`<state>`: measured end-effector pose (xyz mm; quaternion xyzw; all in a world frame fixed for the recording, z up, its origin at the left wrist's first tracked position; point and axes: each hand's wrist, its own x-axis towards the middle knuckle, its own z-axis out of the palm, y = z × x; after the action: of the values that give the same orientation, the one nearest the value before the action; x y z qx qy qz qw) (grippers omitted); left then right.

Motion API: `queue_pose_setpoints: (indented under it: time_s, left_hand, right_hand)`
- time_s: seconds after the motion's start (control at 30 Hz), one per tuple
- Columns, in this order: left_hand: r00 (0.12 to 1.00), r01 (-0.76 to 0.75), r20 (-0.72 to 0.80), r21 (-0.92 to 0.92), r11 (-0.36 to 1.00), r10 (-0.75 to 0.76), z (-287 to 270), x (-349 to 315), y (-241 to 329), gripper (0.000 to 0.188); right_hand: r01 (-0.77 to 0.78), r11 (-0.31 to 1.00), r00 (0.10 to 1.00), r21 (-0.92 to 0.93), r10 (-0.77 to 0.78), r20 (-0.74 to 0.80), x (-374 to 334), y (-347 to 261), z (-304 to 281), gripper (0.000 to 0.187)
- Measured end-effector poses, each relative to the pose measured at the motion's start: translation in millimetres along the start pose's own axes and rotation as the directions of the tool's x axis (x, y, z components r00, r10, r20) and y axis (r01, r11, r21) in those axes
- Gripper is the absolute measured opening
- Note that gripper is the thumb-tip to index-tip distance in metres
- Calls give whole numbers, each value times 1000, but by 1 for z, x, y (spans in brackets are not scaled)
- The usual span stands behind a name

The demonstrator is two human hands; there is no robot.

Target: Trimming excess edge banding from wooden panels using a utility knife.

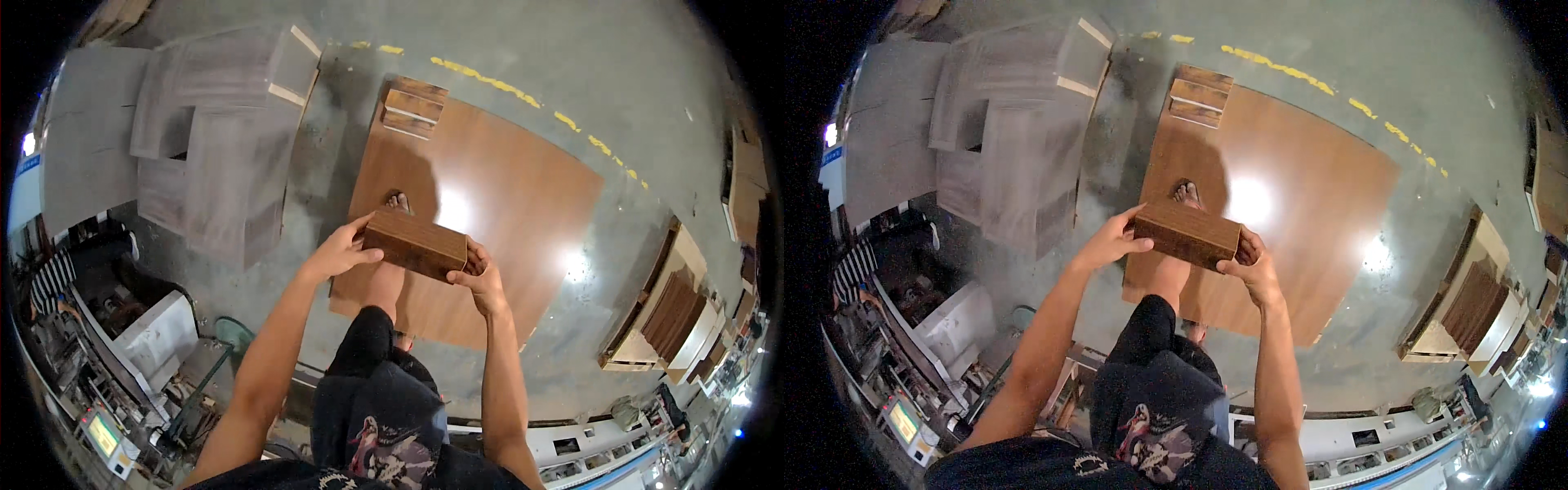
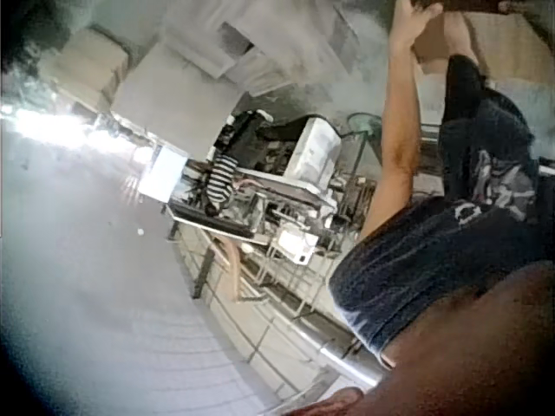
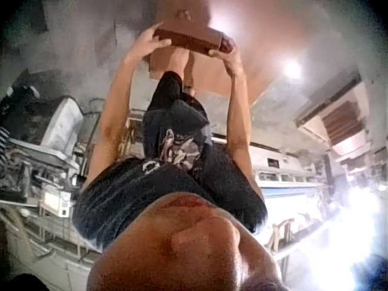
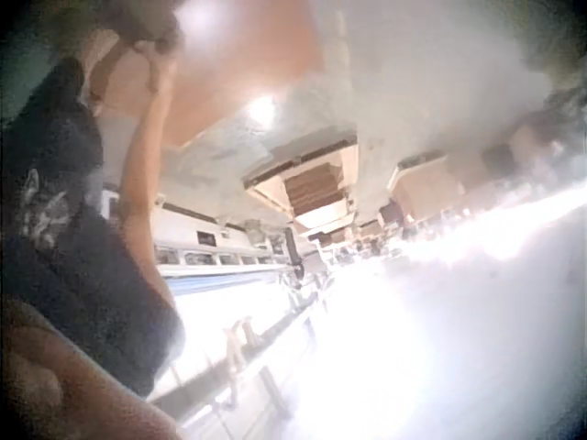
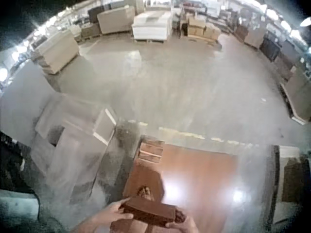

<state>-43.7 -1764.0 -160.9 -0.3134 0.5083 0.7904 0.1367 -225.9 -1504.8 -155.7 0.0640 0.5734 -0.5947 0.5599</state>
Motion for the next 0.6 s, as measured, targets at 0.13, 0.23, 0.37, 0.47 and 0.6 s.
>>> queue_pose_setpoints:
  time_s: [0.13,0.23,0.37,0.47,0.6]
  left_hand:
    - [995,81,44,106,991,-86,-48,112,8,89]
    - [993,122,-11,164,979,-122,-108,198,-27,80]
    - [988,152,0,167,974,-154,-147,288,-48,68]
    - [981,194,-83,283,939,-177,-168,332,-60,64]
    - [960,281,-76,286,916,-271,-196,362,-70,61]
  right_hand:
    - [-84,995,995,47,86,-40,115,5,-26,90]
    - [-38,999,999,-10,37,-35,214,22,-38,80]
    - [-47,998,997,-38,44,-70,322,48,-63,69]
    - [-41,999,996,-27,38,-78,383,67,-79,61]
    - [-5,997,998,77,10,-63,425,80,-72,56]
